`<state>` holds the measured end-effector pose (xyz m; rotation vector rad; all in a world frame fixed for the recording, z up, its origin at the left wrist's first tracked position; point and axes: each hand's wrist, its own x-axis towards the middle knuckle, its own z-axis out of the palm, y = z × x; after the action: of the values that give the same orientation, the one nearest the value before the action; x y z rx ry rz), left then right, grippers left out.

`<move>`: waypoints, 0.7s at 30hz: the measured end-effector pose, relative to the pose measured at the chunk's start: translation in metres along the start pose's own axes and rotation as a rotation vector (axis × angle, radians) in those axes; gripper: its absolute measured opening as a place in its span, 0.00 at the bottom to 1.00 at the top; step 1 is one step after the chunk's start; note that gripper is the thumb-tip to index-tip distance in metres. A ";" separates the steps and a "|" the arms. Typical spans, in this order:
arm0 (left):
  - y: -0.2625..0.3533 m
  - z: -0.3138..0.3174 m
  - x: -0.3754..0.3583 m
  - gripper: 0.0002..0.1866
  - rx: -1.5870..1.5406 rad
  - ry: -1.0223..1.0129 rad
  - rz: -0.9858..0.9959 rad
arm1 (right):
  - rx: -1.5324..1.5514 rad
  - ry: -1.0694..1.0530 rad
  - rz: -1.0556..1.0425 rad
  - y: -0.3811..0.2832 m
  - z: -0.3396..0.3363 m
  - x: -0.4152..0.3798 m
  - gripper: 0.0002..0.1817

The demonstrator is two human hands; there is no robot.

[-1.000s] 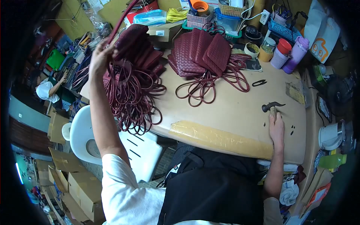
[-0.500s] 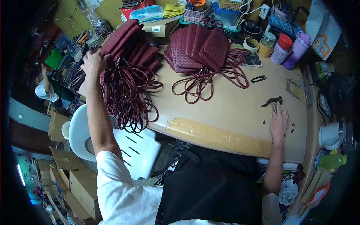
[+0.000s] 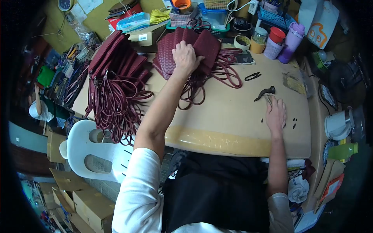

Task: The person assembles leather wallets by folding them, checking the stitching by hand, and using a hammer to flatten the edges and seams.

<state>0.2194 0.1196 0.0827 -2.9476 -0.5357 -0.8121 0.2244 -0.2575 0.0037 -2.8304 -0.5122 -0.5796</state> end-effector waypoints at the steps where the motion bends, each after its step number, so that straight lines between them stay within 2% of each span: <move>1: 0.001 0.008 0.006 0.22 -0.012 0.035 -0.050 | -0.005 0.006 0.006 -0.001 -0.002 0.001 0.19; 4: -0.005 0.019 0.019 0.20 -0.105 0.046 0.000 | 0.029 -0.017 0.039 -0.003 -0.004 0.001 0.19; 5: -0.002 0.016 0.019 0.14 -0.268 0.067 -0.035 | 0.035 -0.008 0.029 -0.003 -0.004 0.001 0.19; 6: 0.004 0.001 0.015 0.14 -0.269 0.066 -0.031 | 0.040 0.000 0.018 -0.002 -0.004 0.000 0.19; 7: 0.009 -0.014 0.009 0.11 -0.513 0.147 0.027 | 0.041 0.004 0.025 -0.001 -0.003 0.001 0.19; 8: 0.016 -0.036 -0.002 0.09 -0.757 0.224 0.086 | 0.077 0.122 -0.043 0.002 -0.003 0.000 0.17; 9: 0.023 -0.064 -0.019 0.08 -0.799 0.246 0.204 | 0.110 0.238 -0.111 0.004 -0.003 -0.002 0.16; 10: 0.026 -0.087 -0.043 0.08 -0.841 0.266 0.323 | 0.108 0.237 -0.101 0.005 -0.003 -0.006 0.16; 12: 0.016 -0.102 -0.097 0.13 -0.717 0.192 0.567 | 0.304 0.451 -0.104 0.007 -0.008 -0.012 0.15; 13: 0.012 -0.095 -0.129 0.16 -0.503 0.048 0.661 | 0.298 0.454 -0.102 0.005 -0.014 -0.018 0.15; 15: 0.006 -0.090 -0.199 0.18 -0.571 -0.324 0.815 | 0.859 0.083 0.223 -0.007 -0.025 -0.038 0.14; 16: 0.008 -0.096 -0.220 0.19 -0.576 -0.507 0.861 | 0.851 0.081 0.232 -0.014 -0.026 -0.044 0.14; 17: 0.008 -0.096 -0.232 0.19 -0.590 -0.515 0.867 | 0.883 -0.068 0.251 -0.021 -0.027 -0.051 0.15; 18: 0.004 -0.096 -0.242 0.19 -0.718 -0.473 0.733 | 0.913 -0.216 0.275 -0.027 -0.029 -0.059 0.17; 19: 0.001 -0.093 -0.249 0.20 -0.837 -0.424 0.603 | 0.902 -0.207 0.291 -0.033 -0.032 -0.062 0.17; 20: 0.000 -0.088 -0.260 0.25 -0.824 -0.432 0.324 | 0.687 -0.140 0.079 -0.039 -0.036 -0.064 0.19; 21: 0.003 -0.088 -0.256 0.25 -0.747 -0.375 0.188 | 0.462 -0.081 -0.132 -0.043 -0.040 -0.066 0.21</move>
<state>-0.0290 0.0246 0.0299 -3.7879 0.0852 -0.5110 0.1381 -0.2482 0.0185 -2.3992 -0.7441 -0.3165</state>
